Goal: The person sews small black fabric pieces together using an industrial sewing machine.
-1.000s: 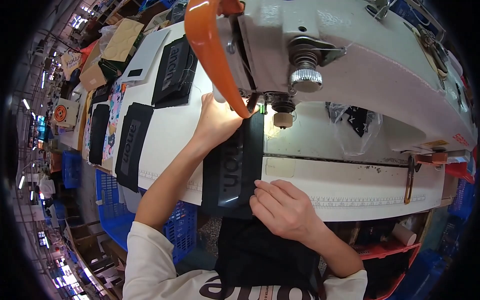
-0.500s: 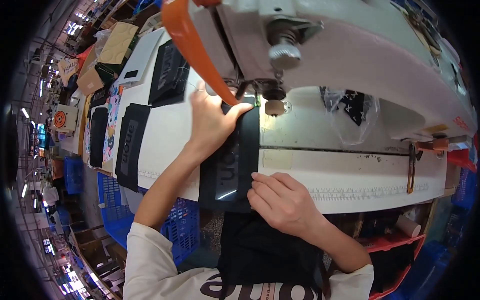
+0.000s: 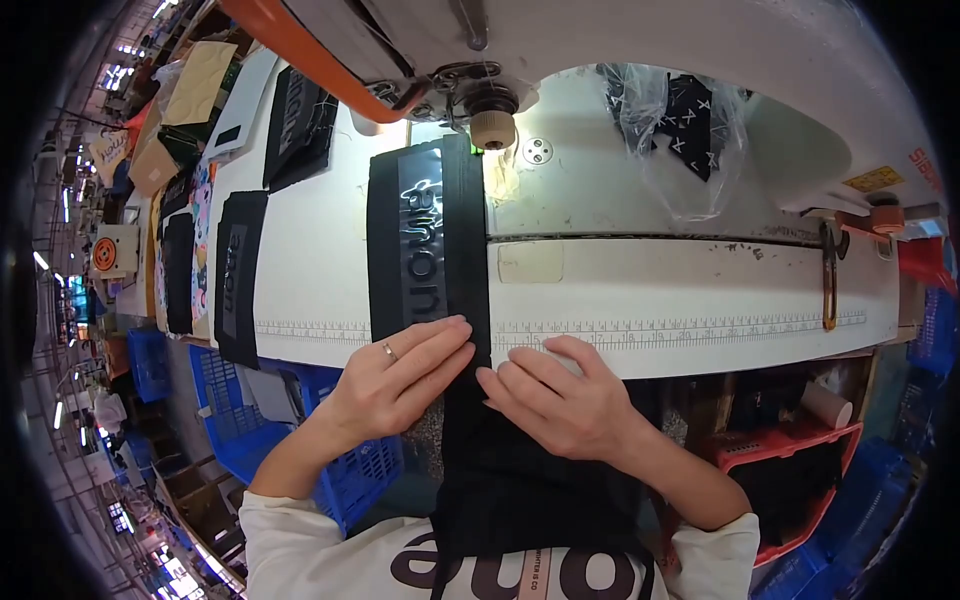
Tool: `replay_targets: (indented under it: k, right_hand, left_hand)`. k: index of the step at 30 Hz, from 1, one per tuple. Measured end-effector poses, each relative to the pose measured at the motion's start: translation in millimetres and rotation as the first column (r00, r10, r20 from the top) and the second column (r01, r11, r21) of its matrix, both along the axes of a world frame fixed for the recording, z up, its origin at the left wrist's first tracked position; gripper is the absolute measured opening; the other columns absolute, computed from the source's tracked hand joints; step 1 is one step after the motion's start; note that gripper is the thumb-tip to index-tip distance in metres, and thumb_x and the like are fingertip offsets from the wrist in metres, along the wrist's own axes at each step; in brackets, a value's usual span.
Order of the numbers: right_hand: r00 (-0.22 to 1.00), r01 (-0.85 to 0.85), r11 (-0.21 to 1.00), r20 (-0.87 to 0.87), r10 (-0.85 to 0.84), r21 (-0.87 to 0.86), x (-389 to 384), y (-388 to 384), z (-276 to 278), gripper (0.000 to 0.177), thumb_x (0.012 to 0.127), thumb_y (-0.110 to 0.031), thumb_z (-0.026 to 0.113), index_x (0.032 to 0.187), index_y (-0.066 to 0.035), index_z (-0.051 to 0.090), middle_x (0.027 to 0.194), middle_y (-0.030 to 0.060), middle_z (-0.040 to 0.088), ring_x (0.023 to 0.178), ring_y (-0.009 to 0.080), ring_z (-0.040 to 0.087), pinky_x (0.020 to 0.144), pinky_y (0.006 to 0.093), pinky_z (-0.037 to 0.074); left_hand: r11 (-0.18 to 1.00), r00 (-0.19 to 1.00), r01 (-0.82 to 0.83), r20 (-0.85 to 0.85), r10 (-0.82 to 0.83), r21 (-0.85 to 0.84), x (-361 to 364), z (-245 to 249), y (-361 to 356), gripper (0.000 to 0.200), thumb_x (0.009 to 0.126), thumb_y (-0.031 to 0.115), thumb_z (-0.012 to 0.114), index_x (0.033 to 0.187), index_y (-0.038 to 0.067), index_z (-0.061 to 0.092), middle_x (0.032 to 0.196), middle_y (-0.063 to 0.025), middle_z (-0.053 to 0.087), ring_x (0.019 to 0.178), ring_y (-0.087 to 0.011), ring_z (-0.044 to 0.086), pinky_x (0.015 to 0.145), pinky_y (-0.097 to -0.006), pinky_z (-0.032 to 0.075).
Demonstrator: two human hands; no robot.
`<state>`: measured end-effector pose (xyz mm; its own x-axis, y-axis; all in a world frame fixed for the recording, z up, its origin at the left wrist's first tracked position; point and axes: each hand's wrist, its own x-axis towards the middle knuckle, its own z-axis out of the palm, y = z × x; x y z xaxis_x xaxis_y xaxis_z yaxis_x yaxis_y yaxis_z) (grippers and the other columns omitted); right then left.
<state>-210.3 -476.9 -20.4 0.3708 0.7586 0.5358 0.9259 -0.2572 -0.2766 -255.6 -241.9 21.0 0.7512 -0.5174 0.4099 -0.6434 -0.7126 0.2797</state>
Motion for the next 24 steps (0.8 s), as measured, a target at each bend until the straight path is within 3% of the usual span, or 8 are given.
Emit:
replay_targets:
  k: [7, 12, 15, 17, 19, 20, 23, 24]
  right_hand:
    - [0.999, 0.001, 1.000, -0.036, 0.000, 0.014, 0, 2, 2, 0.033, 0.080, -0.020, 0.079, 0.112, -0.012, 0.073, 0.114, 0.0012, 0.065, 0.107, 0.0187, 0.062, 0.089, 0.0378, 0.046]
    - [0.999, -0.014, 1.000, -0.048, 0.012, -0.025, 2, 2, 7, 0.032, 0.080, -0.020, 0.079, 0.110, -0.010, 0.073, 0.121, 0.0038, 0.067, 0.110, 0.0190, 0.062, 0.091, 0.0401, 0.045]
    - [0.998, -0.033, 0.998, -0.045, 0.031, -0.047, 5, 4, 11, 0.031, 0.081, -0.021, 0.078, 0.109, -0.009, 0.073, 0.122, 0.0044, 0.068, 0.111, 0.0188, 0.062, 0.092, 0.0414, 0.045]
    - [0.998, -0.051, 0.996, -0.042, 0.048, -0.078, 5, 4, 14, 0.030, 0.082, -0.021, 0.078, 0.109, -0.009, 0.073, 0.121, 0.0044, 0.068, 0.111, 0.0184, 0.063, 0.093, 0.0426, 0.044]
    - [0.998, -0.064, 0.993, -0.014, 0.063, -0.103, 5, 4, 18, 0.031, 0.082, -0.022, 0.079, 0.109, -0.008, 0.073, 0.122, 0.0045, 0.068, 0.111, 0.0183, 0.063, 0.092, 0.0425, 0.044]
    - [0.997, -0.069, 0.989, 0.008, 0.071, -0.128, 6, 4, 20, 0.032, 0.082, -0.023, 0.079, 0.109, -0.008, 0.072, 0.122, 0.0045, 0.068, 0.111, 0.0182, 0.063, 0.092, 0.0424, 0.044]
    - [0.997, -0.064, 0.983, 0.027, 0.069, -0.175, 13, 3, 26, 0.033, 0.083, -0.025, 0.078, 0.108, -0.006, 0.071, 0.121, 0.0050, 0.067, 0.111, 0.0180, 0.062, 0.092, 0.0421, 0.044]
    - [0.998, -0.057, 0.980, 0.023, 0.063, -0.190, 15, 4, 28, 0.033, 0.084, -0.027, 0.076, 0.108, -0.005, 0.070, 0.120, 0.0054, 0.066, 0.112, 0.0178, 0.061, 0.092, 0.0419, 0.044]
  left_hand:
    - [0.997, 0.996, 0.032, 0.079, -0.037, 0.067, 0, -1, -6, 0.033, 0.061, 0.000, 0.067, 0.092, -0.010, 0.071, 0.104, -0.0175, 0.067, 0.095, -0.0320, 0.071, 0.079, -0.0351, 0.063]
    - [0.996, 0.999, 0.032, 0.036, -0.035, 0.083, 3, 5, -3, 0.027, 0.066, -0.001, 0.069, 0.092, -0.006, 0.070, 0.104, -0.0177, 0.068, 0.093, -0.0316, 0.071, 0.079, -0.0378, 0.061]
    - [0.980, 0.982, -0.046, -0.190, 0.008, -0.195, 31, 10, 10, 0.015, 0.076, 0.001, 0.070, 0.090, -0.001, 0.065, 0.100, -0.0160, 0.065, 0.092, -0.0300, 0.064, 0.078, -0.0402, 0.056]
    - [0.909, 0.919, -0.392, -0.087, 0.383, -0.139, 72, 10, 21, 0.008, 0.082, 0.003, 0.065, 0.089, 0.002, 0.061, 0.092, -0.0140, 0.062, 0.089, -0.0317, 0.059, 0.079, -0.0440, 0.050]
    - [0.820, 0.830, -0.550, 0.002, 0.558, -0.159, 115, -11, 40, 0.007, 0.083, 0.008, 0.065, 0.088, 0.004, 0.062, 0.088, -0.0107, 0.061, 0.093, -0.0317, 0.057, 0.083, -0.0451, 0.042]
    - [0.817, 0.828, -0.551, 0.007, 0.560, -0.168, 120, -11, 41, 0.007, 0.083, 0.008, 0.065, 0.088, 0.004, 0.062, 0.088, -0.0107, 0.061, 0.093, -0.0317, 0.057, 0.083, -0.0451, 0.042]
    - [0.824, 0.798, -0.566, -0.230, 0.556, 0.028, 132, -9, 48, 0.010, 0.083, 0.015, 0.066, 0.088, 0.006, 0.063, 0.087, -0.0092, 0.063, 0.096, -0.0308, 0.058, 0.085, -0.0442, 0.034]
    - [0.823, 0.800, -0.567, -0.224, 0.557, 0.024, 139, -11, 49, 0.010, 0.083, 0.015, 0.066, 0.088, 0.006, 0.063, 0.087, -0.0092, 0.063, 0.096, -0.0308, 0.058, 0.085, -0.0442, 0.034]
